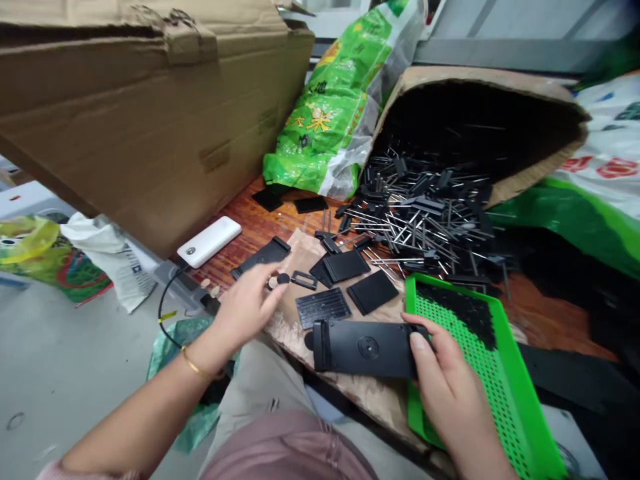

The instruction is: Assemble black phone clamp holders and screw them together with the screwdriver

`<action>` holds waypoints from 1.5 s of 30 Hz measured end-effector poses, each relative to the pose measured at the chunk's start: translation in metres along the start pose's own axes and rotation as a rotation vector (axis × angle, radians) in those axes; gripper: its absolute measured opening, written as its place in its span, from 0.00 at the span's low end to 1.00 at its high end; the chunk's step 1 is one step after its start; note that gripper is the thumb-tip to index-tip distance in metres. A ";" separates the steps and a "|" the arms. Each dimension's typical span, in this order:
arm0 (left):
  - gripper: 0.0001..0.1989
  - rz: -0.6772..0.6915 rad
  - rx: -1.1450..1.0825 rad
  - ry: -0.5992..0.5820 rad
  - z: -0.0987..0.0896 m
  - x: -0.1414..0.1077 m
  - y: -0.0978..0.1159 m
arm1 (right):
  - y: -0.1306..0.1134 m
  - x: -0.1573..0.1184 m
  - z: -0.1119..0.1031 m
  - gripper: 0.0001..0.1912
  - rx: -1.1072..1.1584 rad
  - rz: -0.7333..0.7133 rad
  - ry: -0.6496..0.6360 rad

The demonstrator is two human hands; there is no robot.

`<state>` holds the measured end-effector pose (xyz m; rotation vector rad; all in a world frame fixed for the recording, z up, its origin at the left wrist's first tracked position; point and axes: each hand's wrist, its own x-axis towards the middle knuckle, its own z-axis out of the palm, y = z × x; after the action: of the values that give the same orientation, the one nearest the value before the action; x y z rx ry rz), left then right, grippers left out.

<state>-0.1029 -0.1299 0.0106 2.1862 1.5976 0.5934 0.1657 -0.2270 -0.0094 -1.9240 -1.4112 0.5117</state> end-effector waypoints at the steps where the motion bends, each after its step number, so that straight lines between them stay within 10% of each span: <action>1: 0.24 -0.070 0.154 0.052 -0.004 0.009 -0.011 | 0.001 0.000 0.001 0.22 -0.004 -0.011 -0.022; 10: 0.24 -0.281 0.442 -0.129 -0.016 0.049 -0.046 | -0.011 0.023 0.020 0.23 -0.300 -0.124 -0.158; 19: 0.23 0.010 0.006 -0.207 -0.020 0.019 0.009 | -0.040 0.041 0.027 0.28 -0.317 -0.377 0.065; 23: 0.24 0.220 -0.213 -0.270 -0.003 0.012 0.028 | -0.062 0.046 0.025 0.21 -0.087 -0.291 -0.099; 31: 0.13 0.029 -0.460 -0.025 0.014 -0.001 0.019 | -0.041 0.029 0.011 0.20 0.112 -0.077 0.024; 45: 0.16 0.027 -0.454 -0.062 0.020 -0.007 0.042 | -0.033 0.018 0.017 0.20 0.298 0.074 0.015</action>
<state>-0.0606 -0.1493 0.0147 1.8692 1.2536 0.7984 0.1384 -0.1996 0.0039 -1.7394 -1.1832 0.6984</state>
